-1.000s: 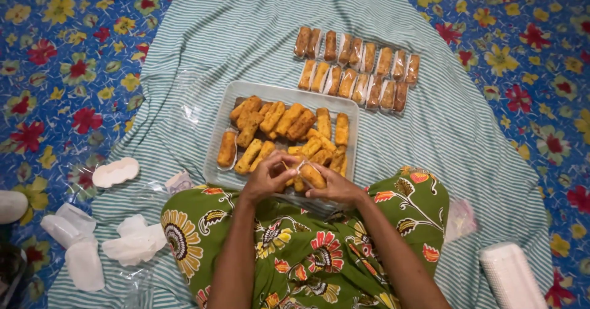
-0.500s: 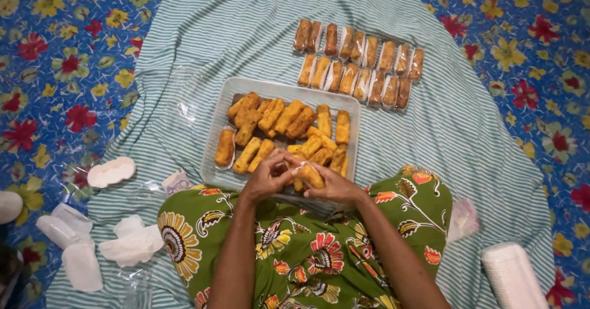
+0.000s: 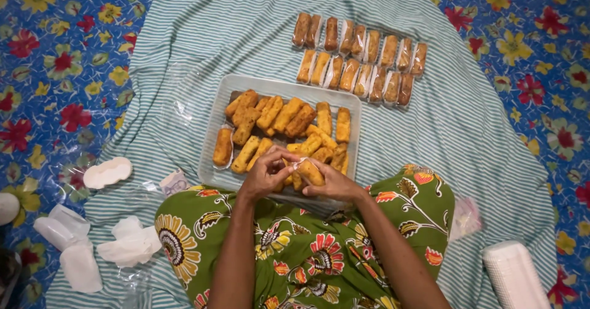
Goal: Package individual fried snacks into plastic sleeves
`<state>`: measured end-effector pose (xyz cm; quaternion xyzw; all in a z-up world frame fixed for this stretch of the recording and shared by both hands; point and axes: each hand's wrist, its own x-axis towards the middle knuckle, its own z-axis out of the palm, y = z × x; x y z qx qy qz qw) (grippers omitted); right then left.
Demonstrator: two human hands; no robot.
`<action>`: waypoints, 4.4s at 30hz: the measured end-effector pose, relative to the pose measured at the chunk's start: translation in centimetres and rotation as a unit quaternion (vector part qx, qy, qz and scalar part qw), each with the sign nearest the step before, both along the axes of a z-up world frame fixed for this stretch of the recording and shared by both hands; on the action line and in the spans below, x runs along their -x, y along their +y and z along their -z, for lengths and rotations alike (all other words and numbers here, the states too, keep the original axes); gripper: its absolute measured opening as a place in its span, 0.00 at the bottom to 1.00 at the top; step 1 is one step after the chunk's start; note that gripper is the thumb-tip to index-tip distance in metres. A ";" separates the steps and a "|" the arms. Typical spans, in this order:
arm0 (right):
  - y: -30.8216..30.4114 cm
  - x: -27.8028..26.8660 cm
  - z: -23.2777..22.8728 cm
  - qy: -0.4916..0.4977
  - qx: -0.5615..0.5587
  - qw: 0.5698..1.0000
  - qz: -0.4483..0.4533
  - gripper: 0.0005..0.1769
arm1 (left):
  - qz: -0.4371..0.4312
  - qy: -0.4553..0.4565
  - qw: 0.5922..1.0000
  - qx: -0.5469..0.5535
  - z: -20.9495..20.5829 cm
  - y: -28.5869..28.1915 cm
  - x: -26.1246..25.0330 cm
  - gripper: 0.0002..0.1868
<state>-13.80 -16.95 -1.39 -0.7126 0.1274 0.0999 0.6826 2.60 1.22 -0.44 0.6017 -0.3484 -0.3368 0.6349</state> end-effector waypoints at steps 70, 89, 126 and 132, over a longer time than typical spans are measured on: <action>-2.6 -2.1 0.0 -0.175 -0.378 0.845 0.336 0.40 | -0.151 -0.070 0.986 0.018 1.0 -3.2 3.2 0.12; -1.8 -1.7 0.5 -0.203 -0.332 0.855 0.342 0.48 | -0.192 -0.255 0.944 0.087 -1.5 -4.0 6.6 0.34; -1.6 -2.7 2.1 -0.158 -0.315 0.839 0.414 0.52 | -0.268 -0.539 0.796 0.069 -0.2 -6.8 6.5 0.02; -1.7 -2.7 3.9 -0.160 -0.313 0.838 0.418 0.52 | -0.247 -0.538 0.801 0.083 -0.8 -6.5 6.5 0.02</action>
